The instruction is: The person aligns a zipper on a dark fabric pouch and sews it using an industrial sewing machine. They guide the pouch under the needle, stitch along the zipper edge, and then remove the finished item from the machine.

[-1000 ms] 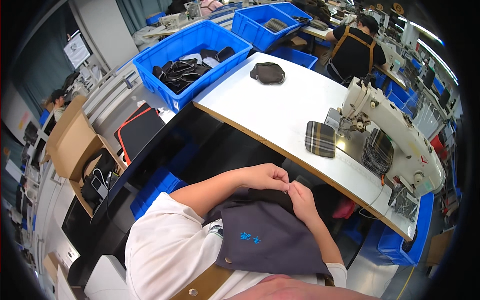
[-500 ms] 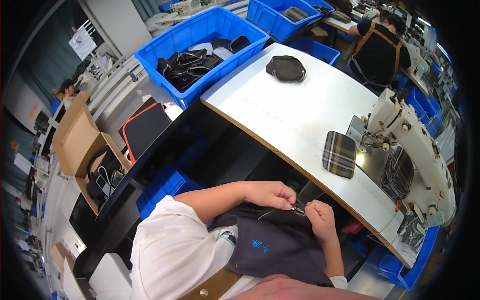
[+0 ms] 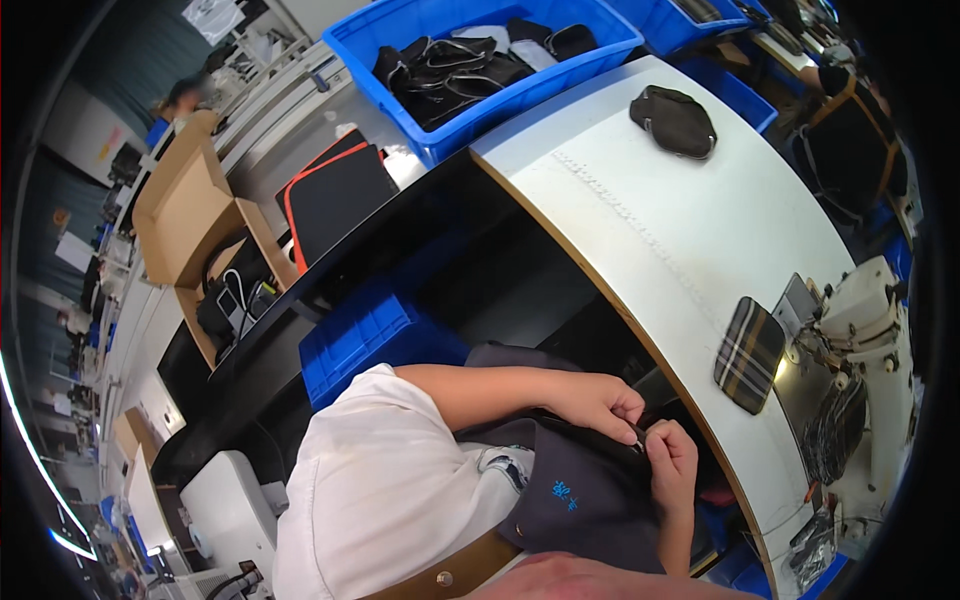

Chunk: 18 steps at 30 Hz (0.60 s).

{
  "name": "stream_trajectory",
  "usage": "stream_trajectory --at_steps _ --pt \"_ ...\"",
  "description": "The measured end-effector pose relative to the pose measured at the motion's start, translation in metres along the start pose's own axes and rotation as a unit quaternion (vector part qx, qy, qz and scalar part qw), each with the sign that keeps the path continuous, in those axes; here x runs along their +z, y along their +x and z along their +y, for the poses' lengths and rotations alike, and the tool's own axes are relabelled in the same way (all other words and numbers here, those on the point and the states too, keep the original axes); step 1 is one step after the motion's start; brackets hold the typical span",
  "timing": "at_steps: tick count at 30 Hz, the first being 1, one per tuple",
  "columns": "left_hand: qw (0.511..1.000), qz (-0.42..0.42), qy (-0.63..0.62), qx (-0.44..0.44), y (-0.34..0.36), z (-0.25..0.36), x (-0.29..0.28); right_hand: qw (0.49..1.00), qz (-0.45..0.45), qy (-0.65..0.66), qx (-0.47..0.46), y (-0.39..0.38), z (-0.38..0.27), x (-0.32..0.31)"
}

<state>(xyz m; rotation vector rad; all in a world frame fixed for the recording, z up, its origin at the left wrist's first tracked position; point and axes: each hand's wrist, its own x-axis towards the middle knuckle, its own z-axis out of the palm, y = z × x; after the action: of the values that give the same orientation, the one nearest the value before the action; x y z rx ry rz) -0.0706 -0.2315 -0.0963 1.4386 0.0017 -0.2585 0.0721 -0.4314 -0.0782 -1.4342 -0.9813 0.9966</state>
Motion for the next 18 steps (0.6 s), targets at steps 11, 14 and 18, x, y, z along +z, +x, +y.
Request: stream_trajectory --at_steps 11,14,18 --pt "0.999 0.005 -0.040 0.015 -0.010 -0.002 -0.006 0.997 0.010 0.066 0.036 0.001 -0.002 0.002" --pt "0.997 0.031 0.007 0.069 -0.001 0.002 -0.007 0.994 -0.045 0.069 0.075 0.008 -0.006 -0.005" --pt "0.998 0.028 -0.023 0.059 0.014 0.009 -0.001 0.995 0.018 0.086 0.039 0.008 -0.018 -0.003"
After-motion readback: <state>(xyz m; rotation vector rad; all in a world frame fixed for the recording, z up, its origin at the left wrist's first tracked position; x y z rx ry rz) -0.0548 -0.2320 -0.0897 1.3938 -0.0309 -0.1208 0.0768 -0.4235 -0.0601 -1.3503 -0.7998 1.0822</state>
